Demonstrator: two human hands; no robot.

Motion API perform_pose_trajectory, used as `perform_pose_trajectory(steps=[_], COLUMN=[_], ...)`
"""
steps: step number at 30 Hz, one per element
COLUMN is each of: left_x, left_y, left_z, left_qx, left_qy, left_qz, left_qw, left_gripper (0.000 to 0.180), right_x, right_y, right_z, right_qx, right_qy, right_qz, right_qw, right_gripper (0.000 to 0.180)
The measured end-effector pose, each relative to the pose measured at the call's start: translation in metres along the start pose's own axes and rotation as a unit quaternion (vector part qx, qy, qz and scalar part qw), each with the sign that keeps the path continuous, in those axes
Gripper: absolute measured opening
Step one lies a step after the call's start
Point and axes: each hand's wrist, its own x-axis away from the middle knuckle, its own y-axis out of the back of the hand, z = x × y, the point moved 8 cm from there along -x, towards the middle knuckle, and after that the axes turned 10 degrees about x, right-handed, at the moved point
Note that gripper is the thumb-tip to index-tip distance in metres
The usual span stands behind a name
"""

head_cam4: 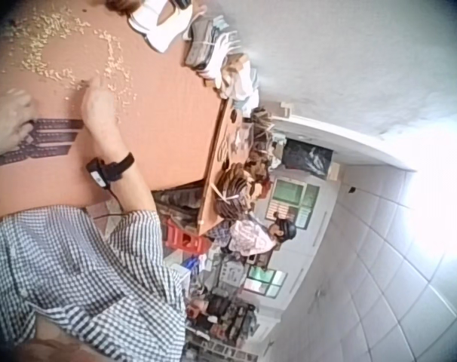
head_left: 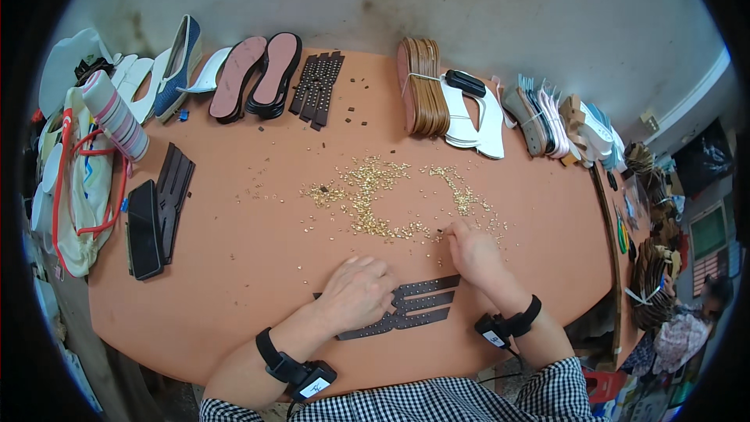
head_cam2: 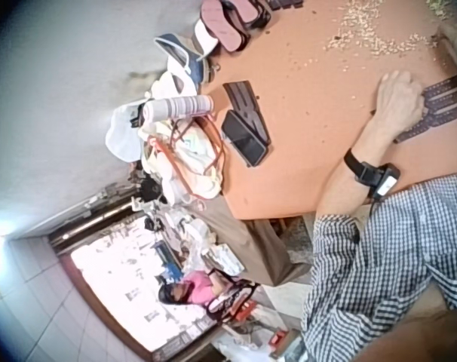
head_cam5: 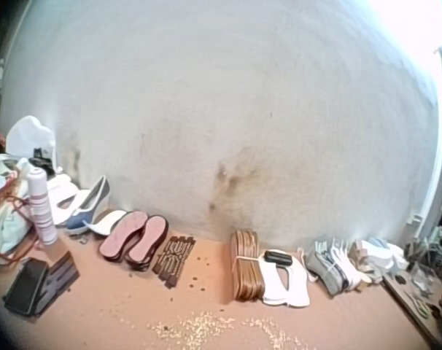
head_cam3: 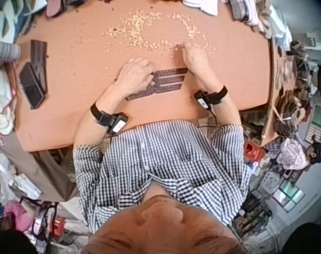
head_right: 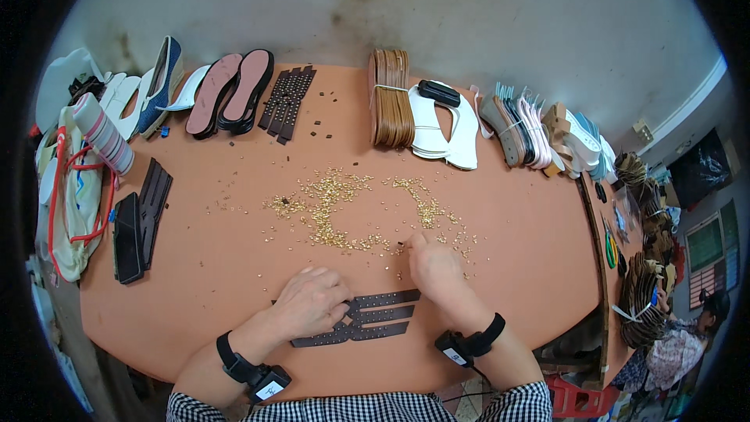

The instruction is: Attaching small decorative studs to leather shoe straps for assembly.

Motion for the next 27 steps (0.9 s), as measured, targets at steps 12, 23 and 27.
perform_pose_trajectory(steps=[12,23,27], left_x=[0.001,0.0,0.0], left_y=[0.0,-0.004,-0.002], left_z=[0.001,0.004,0.003], left_qx=[0.005,-0.005,0.001], left_qy=[0.007,0.008,0.006], left_qz=[0.006,0.01,0.001], left_qw=[1.0,1.0,1.0], left_gripper=[0.014,0.013,0.012], right_x=[-0.003,-0.016,-0.019], right_y=[0.013,0.019,0.016], right_z=[0.029,0.006,0.02], right_qx=[-0.086,-0.054,-0.098], right_qy=[0.102,0.052,0.041], right_qz=[-0.018,-0.078,-0.023], right_qw=[0.991,0.994,0.994], right_gripper=[0.012,0.008,0.008])
